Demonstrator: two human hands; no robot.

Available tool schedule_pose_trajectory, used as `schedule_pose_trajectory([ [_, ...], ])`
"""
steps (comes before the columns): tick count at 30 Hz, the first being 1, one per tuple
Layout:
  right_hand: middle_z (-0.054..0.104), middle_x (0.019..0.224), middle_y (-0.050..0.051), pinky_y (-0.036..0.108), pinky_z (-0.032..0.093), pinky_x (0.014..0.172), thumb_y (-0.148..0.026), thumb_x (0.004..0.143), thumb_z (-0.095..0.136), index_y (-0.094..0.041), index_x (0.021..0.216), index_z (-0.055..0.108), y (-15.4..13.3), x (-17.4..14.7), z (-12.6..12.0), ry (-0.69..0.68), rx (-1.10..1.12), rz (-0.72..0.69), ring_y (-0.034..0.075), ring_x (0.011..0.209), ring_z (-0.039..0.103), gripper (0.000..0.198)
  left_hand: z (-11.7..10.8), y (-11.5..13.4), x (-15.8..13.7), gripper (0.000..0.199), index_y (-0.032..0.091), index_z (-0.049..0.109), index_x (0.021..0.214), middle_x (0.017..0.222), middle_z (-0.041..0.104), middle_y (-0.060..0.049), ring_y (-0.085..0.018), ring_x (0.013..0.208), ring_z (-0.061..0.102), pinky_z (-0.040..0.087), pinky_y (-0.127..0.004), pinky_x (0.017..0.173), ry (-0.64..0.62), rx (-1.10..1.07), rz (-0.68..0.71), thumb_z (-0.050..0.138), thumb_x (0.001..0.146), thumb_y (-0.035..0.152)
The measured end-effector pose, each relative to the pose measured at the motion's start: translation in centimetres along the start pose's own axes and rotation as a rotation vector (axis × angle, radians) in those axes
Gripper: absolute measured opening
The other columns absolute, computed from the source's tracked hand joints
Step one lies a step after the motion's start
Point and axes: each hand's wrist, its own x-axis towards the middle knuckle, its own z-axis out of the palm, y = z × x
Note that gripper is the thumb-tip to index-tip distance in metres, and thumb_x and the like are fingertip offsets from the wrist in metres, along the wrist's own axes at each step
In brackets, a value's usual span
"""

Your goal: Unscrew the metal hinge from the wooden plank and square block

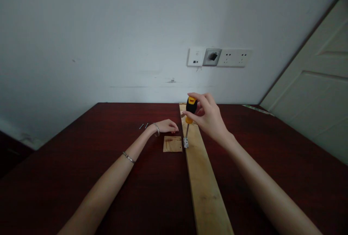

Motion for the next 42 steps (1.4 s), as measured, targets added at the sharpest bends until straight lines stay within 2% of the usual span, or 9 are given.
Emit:
schedule_pose_trajectory([
  [3, 0.049, 0.098, 0.006, 0.028, 0.052, 0.066, -0.023, 0.080, 0.062, -0.021, 0.124, 0.054, -0.02, 0.04, -0.09, -0.004, 0.032, -0.030, 0.015, 0.080, 0.053, 0.045, 0.05, -0.04, 0.06, 0.019, 0.010, 0.070, 0.089, 0.070, 0.066, -0.002, -0.011, 0.066, 0.059, 0.045, -0.020, 0.068, 0.001, 0.000, -0.003, 0.055, 0.078, 0.015],
  [8, 0.056, 0.104, 0.007, 0.034, 0.051, 0.077, -0.014, 0.078, 0.054, -0.023, 0.133, 0.045, -0.26, 0.07, -0.34, -0.039, 0.021, -0.068, 0.019, 0.091, 0.055, 0.056, 0.09, -0.04, 0.06, 0.018, 0.010, 0.070, 0.087, 0.069, 0.066, -0.001, -0.011, 0.066, 0.059, 0.044, -0.020, 0.067, 0.006, 0.005, -0.006, 0.056, 0.077, 0.015],
  [11, 0.055, 0.108, 0.008, 0.036, 0.051, 0.078, -0.026, 0.080, 0.059, -0.024, 0.134, 0.045, -0.22, 0.01, -0.28, -0.054, -0.017, -0.024, 0.020, 0.088, 0.056, 0.056, 0.09, 0.09, -0.03, 0.018, 0.011, 0.070, 0.088, 0.069, 0.067, -0.001, -0.011, 0.066, 0.059, 0.044, -0.020, 0.068, 0.007, 0.008, -0.006, 0.057, 0.076, 0.015],
  [14, 0.051, 0.106, 0.008, 0.036, 0.052, 0.070, -0.037, 0.080, 0.062, -0.025, 0.133, 0.047, -0.11, -0.06, -0.19, -0.064, -0.064, 0.032, 0.017, 0.076, 0.056, 0.056, 0.11, 0.20, -0.07, 0.019, 0.011, 0.070, 0.088, 0.071, 0.067, -0.001, -0.011, 0.067, 0.059, 0.044, -0.020, 0.069, 0.007, 0.011, -0.007, 0.056, 0.076, 0.015],
  [19, 0.053, 0.102, 0.008, 0.035, 0.052, 0.070, -0.029, 0.083, 0.057, -0.025, 0.132, 0.047, -0.16, -0.12, -0.30, -0.071, -0.043, 0.016, 0.015, 0.069, 0.055, 0.051, 0.16, 0.12, 0.04, 0.019, 0.011, 0.071, 0.088, 0.069, 0.067, -0.001, -0.010, 0.066, 0.058, 0.044, -0.019, 0.067, 0.010, 0.016, -0.012, 0.057, 0.076, 0.014],
  [24, 0.055, 0.118, 0.012, 0.041, 0.050, 0.078, -0.024, 0.080, 0.052, -0.022, 0.144, 0.026, -0.22, -0.12, -0.30, -0.083, -0.059, 0.043, 0.020, 0.079, 0.058, 0.069, 0.20, 0.04, 0.05, 0.019, 0.010, 0.070, 0.088, 0.069, 0.067, -0.001, -0.010, 0.066, 0.058, 0.044, -0.020, 0.067, 0.012, 0.014, -0.017, 0.057, 0.076, 0.015],
  [31, 0.053, 0.104, 0.010, 0.040, 0.051, 0.070, -0.047, 0.080, 0.059, -0.021, 0.132, 0.044, -0.25, -0.07, -0.34, -0.064, -0.164, 0.045, 0.019, 0.071, 0.055, 0.060, 0.16, 0.20, -0.04, 0.018, 0.011, 0.070, 0.089, 0.071, 0.067, -0.001, -0.011, 0.067, 0.059, 0.044, -0.021, 0.069, 0.009, 0.020, -0.023, 0.058, 0.076, 0.015],
  [36, 0.054, 0.101, 0.008, 0.038, 0.051, 0.069, -0.036, 0.083, 0.055, -0.023, 0.131, 0.045, -0.35, -0.08, -0.46, -0.062, -0.132, 0.024, 0.017, 0.068, 0.054, 0.051, 0.26, 0.14, 0.08, 0.019, 0.010, 0.070, 0.089, 0.069, 0.066, -0.001, -0.011, 0.065, 0.058, 0.044, -0.020, 0.067, 0.007, 0.019, -0.020, 0.056, 0.076, 0.015],
  [42, 0.058, 0.114, 0.012, 0.041, 0.050, 0.075, -0.026, 0.080, 0.051, -0.022, 0.141, 0.033, -0.50, -0.11, -0.50, -0.094, -0.148, 0.028, 0.026, 0.087, 0.059, 0.064, 0.33, 0.17, 0.00, 0.019, 0.010, 0.070, 0.088, 0.069, 0.066, -0.001, -0.010, 0.065, 0.057, 0.043, -0.020, 0.067, 0.018, 0.023, -0.014, 0.057, 0.075, 0.014],
])
